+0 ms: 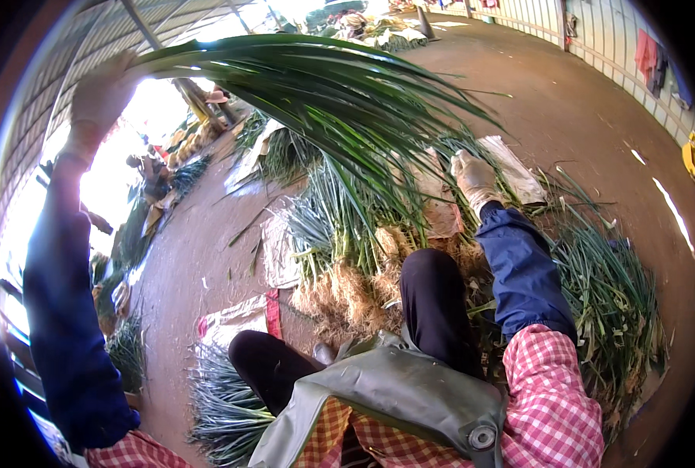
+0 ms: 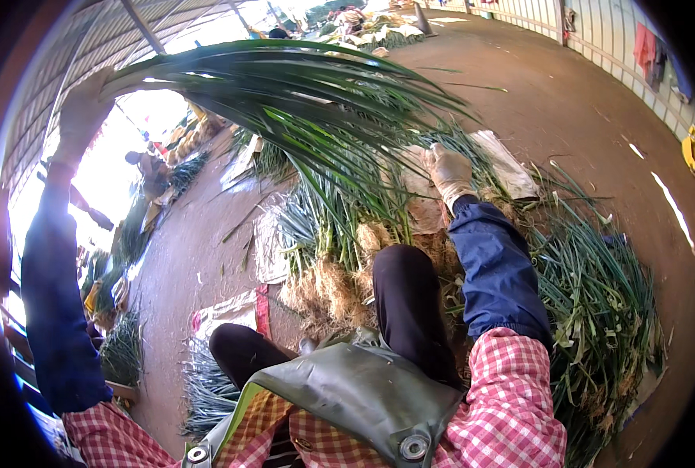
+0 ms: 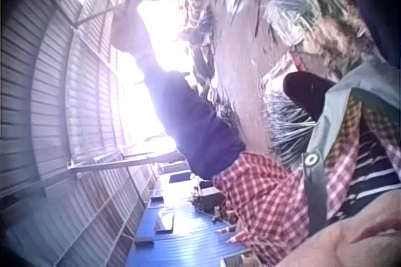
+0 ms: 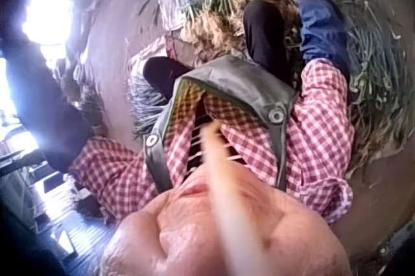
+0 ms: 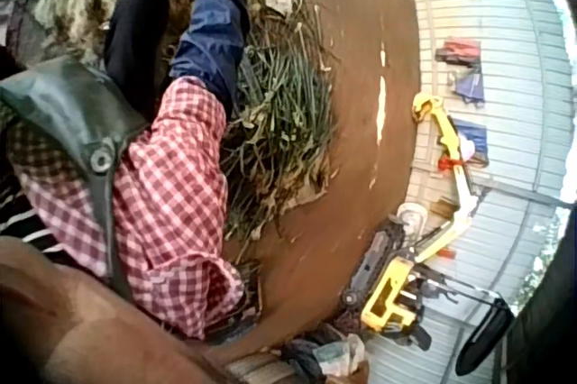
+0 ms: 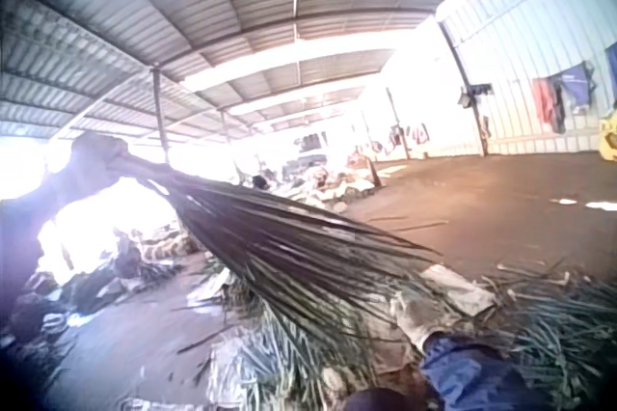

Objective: The person sorts scallions by hand, cleaning the roots and removing outer debris while sitting on the ground among large piles of green vegetables.

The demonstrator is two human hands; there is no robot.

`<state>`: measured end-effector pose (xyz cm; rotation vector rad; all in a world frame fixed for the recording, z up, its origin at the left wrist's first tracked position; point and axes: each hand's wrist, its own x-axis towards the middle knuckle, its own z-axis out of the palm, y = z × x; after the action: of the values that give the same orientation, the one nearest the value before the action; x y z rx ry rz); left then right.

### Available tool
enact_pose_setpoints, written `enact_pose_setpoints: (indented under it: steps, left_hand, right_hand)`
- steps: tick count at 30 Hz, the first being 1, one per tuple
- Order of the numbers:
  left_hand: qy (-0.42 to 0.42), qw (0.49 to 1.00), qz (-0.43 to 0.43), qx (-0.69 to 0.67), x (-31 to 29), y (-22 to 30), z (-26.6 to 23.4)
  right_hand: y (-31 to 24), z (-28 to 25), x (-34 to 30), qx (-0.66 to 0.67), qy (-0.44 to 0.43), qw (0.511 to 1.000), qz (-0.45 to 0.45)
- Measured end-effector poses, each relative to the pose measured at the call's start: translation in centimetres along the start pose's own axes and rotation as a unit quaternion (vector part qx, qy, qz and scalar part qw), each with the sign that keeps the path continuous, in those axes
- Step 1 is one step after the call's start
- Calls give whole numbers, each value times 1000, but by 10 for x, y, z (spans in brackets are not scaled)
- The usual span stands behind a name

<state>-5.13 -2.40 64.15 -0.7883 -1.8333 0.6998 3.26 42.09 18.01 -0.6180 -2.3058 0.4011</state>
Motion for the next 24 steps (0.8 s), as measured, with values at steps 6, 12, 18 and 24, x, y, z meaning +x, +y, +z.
enact_pose_setpoints:
  steps: [6, 12, 18, 24]
  left_hand:
    - [41, 999, -19, 0, 3, -6, 16]
    - [-10, 998, -54, 8, 17, -8, 30]
    - [31, 998, -42, 23, 27, -19, 37]
    - [188, 982, 25, 21, 24, -28, 36]
  right_hand:
    - [88, 11, -23, -40, -309, 938, 148]
    - [9, 4, -54, 232, -500, 830, -86]
    - [-102, 18, -28, 406, -325, 850, -89]
    - [-167, 30, 1, 723, -221, 655, 1]
